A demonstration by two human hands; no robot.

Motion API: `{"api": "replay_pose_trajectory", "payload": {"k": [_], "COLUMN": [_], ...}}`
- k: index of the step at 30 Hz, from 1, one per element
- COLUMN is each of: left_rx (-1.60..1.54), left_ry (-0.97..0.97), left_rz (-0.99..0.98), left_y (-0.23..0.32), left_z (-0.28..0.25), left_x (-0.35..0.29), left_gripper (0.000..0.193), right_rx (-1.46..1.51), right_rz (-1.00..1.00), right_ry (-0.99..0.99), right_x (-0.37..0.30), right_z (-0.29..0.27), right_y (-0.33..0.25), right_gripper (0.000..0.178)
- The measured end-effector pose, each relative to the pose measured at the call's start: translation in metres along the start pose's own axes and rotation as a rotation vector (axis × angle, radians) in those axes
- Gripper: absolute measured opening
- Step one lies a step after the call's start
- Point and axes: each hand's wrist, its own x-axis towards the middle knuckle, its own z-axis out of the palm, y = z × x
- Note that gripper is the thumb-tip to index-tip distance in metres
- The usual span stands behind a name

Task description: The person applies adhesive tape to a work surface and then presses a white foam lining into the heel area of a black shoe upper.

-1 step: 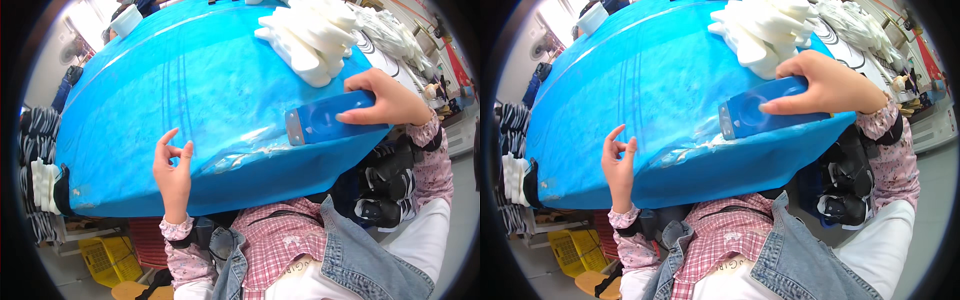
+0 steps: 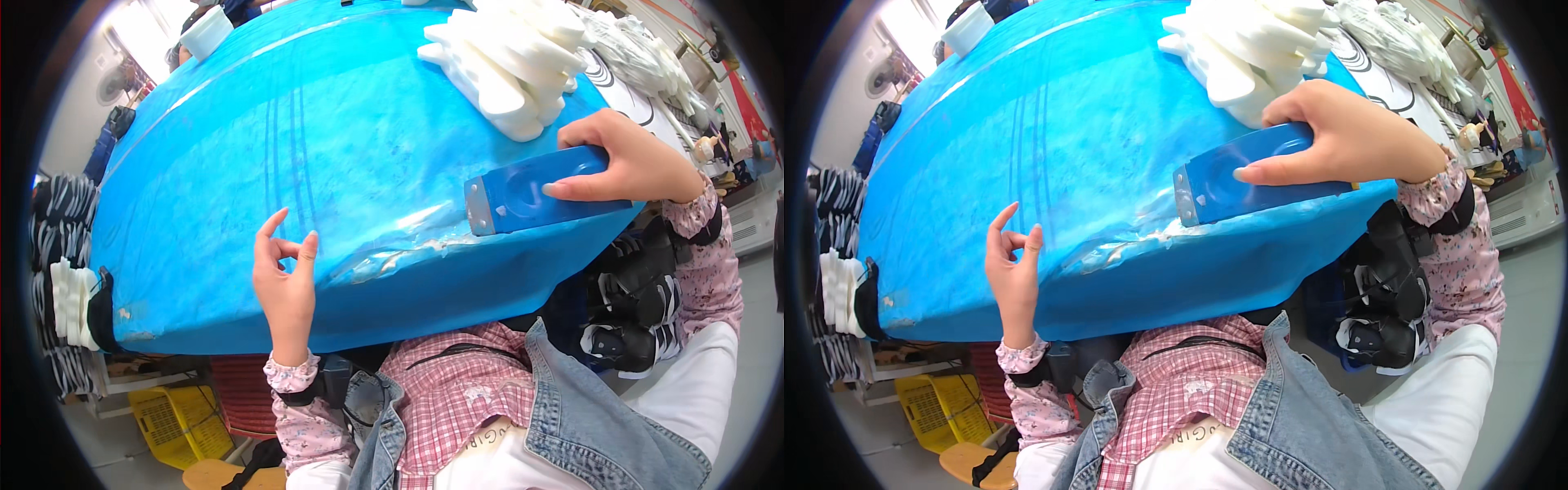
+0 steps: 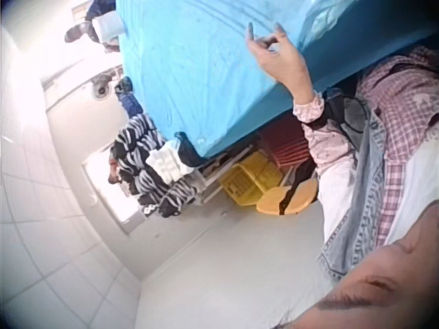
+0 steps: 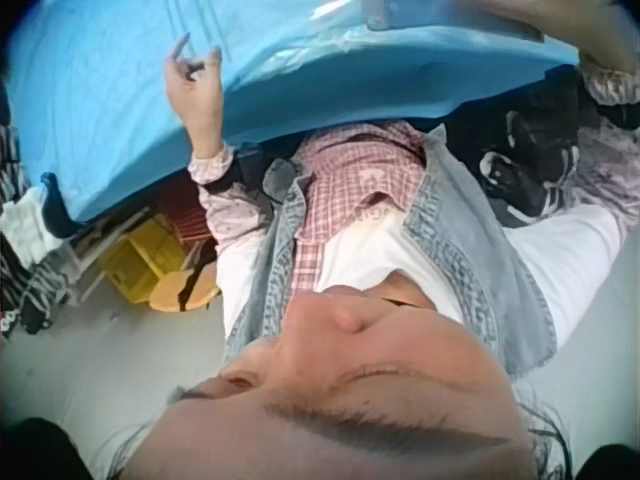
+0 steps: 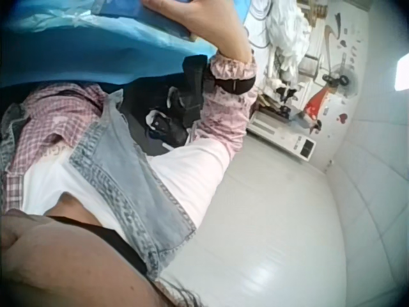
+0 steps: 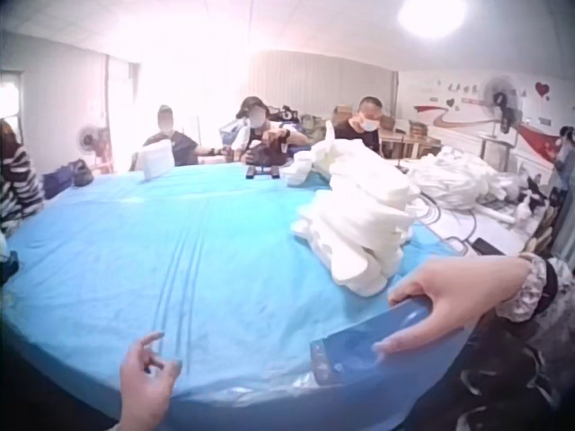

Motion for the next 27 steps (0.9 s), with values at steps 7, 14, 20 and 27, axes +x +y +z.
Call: {"api": "replay_pose_trajectory", "payload": {"k": [7, 14, 20, 27], "left_rx": [0.223, 0.280, 0.218, 0.278], "left_ry": [0.089, 0.062, 0.077, 0.065], "left_rz": [0.074, 0.108, 0.034, -0.046], "left_y": [-0.024, -0.033, -0.026, -0.033], "left_z": [0.007, 0.015, 0.005, -0.020], "left_x": [-0.003, -0.003, -0.004, -0.012], "left_gripper": [0.042, 0.039, 0.036, 0.033], "right_rx": [-0.109, -0.038, -0.083, -0.073], "right_rz": [-0.002, 0.050, 0.022, 0.031], "right_ry": [-0.154, -0.185, -0.189, -0.252], "right_x": [0.043, 0.057, 0.062, 0.073], "right_z": [0.008, 0.006, -0.002, 0.010], "right_y": [-0.014, -0.022, -0.032, -0.048], "right_gripper": [0.051, 0.053, 0.046, 0.050]}}
